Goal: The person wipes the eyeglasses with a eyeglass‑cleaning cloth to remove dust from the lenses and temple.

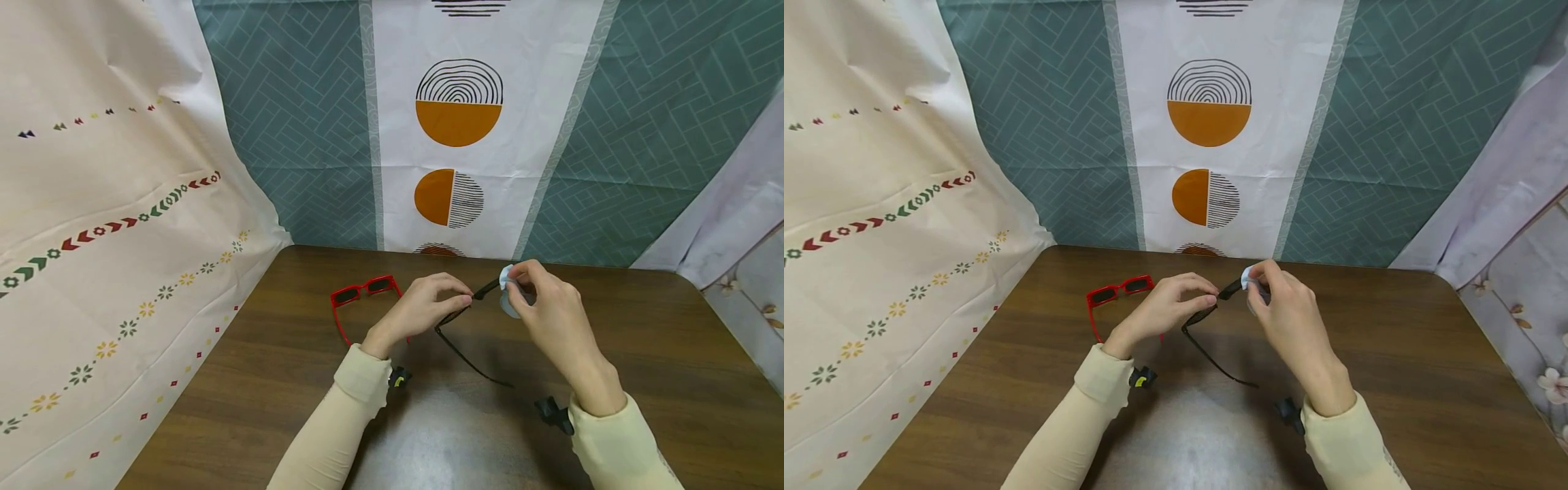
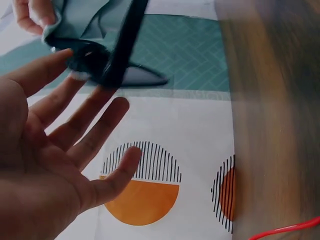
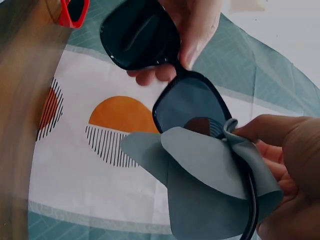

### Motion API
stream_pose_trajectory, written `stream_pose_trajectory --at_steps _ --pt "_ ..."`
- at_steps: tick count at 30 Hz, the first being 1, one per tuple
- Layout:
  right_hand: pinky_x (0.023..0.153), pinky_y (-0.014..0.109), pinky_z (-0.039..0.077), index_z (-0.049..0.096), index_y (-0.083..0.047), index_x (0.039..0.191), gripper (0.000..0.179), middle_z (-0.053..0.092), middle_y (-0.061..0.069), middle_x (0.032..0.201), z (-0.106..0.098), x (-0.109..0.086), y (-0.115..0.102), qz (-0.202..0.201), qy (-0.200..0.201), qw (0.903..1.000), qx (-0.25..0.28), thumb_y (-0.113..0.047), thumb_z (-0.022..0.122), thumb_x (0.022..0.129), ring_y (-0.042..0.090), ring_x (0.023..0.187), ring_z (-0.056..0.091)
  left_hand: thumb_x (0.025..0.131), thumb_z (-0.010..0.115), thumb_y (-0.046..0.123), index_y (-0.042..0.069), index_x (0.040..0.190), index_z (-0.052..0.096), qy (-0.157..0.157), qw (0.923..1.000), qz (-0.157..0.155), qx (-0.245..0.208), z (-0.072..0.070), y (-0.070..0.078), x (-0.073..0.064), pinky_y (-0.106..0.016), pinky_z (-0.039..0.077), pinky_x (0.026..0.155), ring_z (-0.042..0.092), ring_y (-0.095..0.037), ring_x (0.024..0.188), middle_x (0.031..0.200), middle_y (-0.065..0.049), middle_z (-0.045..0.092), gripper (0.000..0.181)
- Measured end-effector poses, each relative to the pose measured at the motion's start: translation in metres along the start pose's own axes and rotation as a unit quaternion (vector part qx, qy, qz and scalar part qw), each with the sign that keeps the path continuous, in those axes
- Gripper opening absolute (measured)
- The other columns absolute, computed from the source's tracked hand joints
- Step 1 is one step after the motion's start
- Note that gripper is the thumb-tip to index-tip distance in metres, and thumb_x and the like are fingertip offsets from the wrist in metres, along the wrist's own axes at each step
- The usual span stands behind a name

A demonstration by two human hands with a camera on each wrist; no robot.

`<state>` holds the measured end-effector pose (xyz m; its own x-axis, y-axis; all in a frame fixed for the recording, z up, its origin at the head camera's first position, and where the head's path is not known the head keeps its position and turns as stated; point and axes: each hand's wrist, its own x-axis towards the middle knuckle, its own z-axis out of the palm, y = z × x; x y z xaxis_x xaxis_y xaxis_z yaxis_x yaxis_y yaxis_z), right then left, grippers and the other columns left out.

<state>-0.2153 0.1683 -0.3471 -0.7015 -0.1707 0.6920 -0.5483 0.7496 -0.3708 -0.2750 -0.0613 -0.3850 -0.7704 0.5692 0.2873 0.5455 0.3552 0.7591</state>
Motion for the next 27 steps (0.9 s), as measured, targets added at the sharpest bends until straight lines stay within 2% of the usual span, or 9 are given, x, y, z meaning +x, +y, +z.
stream_pose_trajectory --at_steps 4,7,9,13,16,20,23,27 --pt "0.060 0.039 0.050 0.066 -0.003 0.104 0.018 0.073 0.010 0.088 0.0006 0.0005 0.0018 -0.009 -0.005 0.9999 0.006 0.007 0.074 0.091 0.020 0.071 0.064 0.103 0.068 0.027 0.013 0.116 0.077 -0.031 0.9989 -0.019 -0.030 -0.0013 -0.0028 0.0000 -0.036 0.048 0.107 0.062 -0.007 0.114 0.116 0.007 0.074 0.021" --pt "0.062 0.040 0.051 0.067 -0.002 0.104 0.019 0.074 0.012 0.091 0.0008 0.0003 0.0037 -0.016 0.004 0.9998 0.008 0.007 0.075 0.090 0.023 0.076 0.068 0.105 0.065 0.026 0.013 0.116 0.075 -0.065 0.9958 -0.023 -0.060 -0.0011 -0.0042 0.0012 -0.033 0.051 0.104 0.063 -0.006 0.109 0.113 0.006 0.074 0.020" --pt "0.063 0.037 0.050 0.067 -0.002 0.104 0.019 0.074 0.012 0.092 0.0010 0.0001 0.0050 -0.019 0.012 0.9997 0.008 0.008 0.076 0.090 0.025 0.079 0.070 0.105 0.064 0.026 0.011 0.116 0.074 -0.079 0.9937 -0.022 -0.076 -0.0011 -0.0041 0.0021 -0.029 0.052 0.100 0.064 -0.006 0.106 0.113 0.002 0.075 0.021" --pt "0.064 0.027 0.043 0.067 -0.002 0.105 0.021 0.073 0.013 0.095 0.0013 0.0000 0.0072 -0.024 0.025 0.9994 0.007 0.008 0.077 0.089 0.025 0.080 0.069 0.104 0.066 0.024 0.009 0.117 0.077 -0.087 0.9913 -0.025 -0.095 -0.0026 -0.0014 0.0017 -0.025 0.052 0.097 0.067 -0.005 0.104 0.113 -0.002 0.077 0.024" --pt "0.063 0.027 0.042 0.066 -0.002 0.106 0.022 0.073 0.012 0.095 0.0017 -0.0001 0.0080 -0.027 0.021 0.9994 0.009 0.007 0.077 0.089 0.025 0.079 0.068 0.102 0.069 0.024 0.008 0.116 0.079 -0.085 0.9915 -0.031 -0.093 -0.0038 0.0005 0.0014 -0.025 0.053 0.094 0.069 -0.006 0.100 0.109 -0.001 0.079 0.024" --pt "0.063 0.034 0.047 0.066 -0.002 0.109 0.025 0.073 0.012 0.095 0.0012 0.0001 0.0069 -0.015 0.000 0.9997 0.021 0.006 0.078 0.089 0.024 0.080 0.068 0.098 0.074 0.024 0.008 0.111 0.081 -0.065 0.9932 -0.043 -0.086 -0.0042 0.0014 0.0014 -0.025 0.055 0.087 0.069 -0.008 0.092 0.101 0.004 0.079 0.022" --pt "0.068 0.028 0.047 0.066 -0.003 0.112 0.021 0.073 0.010 0.098 -0.0011 0.0002 0.0052 0.008 -0.017 0.9987 0.047 0.001 0.076 0.093 0.023 0.085 0.068 0.097 0.076 0.023 0.008 0.107 0.082 -0.038 0.9942 -0.051 -0.087 -0.0046 0.0028 0.0007 -0.025 0.055 0.084 0.069 -0.010 0.090 0.096 0.005 0.078 0.020" --pt "0.068 0.018 0.041 0.070 -0.004 0.114 0.013 0.073 0.008 0.097 -0.0074 0.0004 0.0037 0.048 -0.028 0.9948 0.085 -0.010 0.064 0.104 0.017 0.081 0.061 0.096 0.077 0.023 0.009 0.103 0.083 -0.010 0.9947 -0.048 -0.091 -0.0053 0.0043 -0.0006 -0.026 0.055 0.081 0.069 -0.012 0.088 0.093 0.004 0.078 0.017"
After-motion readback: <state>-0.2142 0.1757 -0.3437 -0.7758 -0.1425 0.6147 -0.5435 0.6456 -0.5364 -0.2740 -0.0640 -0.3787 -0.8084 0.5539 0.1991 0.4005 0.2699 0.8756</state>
